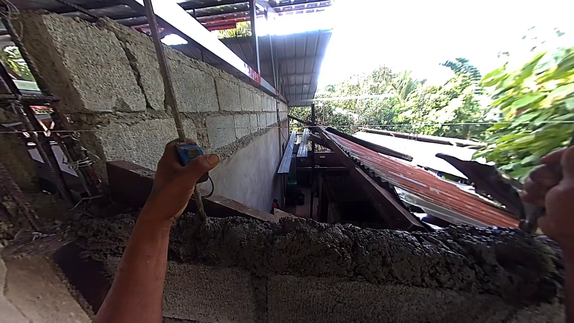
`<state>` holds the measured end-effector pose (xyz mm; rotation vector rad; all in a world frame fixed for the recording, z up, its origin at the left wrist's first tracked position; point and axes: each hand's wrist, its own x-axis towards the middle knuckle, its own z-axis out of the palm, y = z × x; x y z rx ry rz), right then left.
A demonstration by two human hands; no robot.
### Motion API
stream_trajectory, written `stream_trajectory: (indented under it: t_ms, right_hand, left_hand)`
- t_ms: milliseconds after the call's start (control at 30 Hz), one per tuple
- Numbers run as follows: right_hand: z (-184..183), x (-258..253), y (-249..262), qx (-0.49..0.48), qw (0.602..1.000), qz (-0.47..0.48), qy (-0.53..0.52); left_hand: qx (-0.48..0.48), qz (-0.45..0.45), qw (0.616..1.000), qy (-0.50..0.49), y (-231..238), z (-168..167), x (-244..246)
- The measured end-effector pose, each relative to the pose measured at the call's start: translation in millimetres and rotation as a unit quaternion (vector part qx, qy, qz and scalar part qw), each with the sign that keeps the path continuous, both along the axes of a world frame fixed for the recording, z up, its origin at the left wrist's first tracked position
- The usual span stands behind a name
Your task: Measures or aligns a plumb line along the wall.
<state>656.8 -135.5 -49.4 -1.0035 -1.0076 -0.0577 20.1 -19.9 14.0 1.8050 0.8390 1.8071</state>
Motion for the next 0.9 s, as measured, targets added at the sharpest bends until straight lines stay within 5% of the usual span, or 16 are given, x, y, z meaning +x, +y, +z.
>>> stream_trajectory:
  t_ms: [900]
  right_hand:
    - [-5.2, 3.8, -0.6, -0.005, 1.000, -0.008, 0.001]
  left_hand:
    - [-0.002, 0.001, 1.000, 0.001, -0.3, -0.2, -0.6]
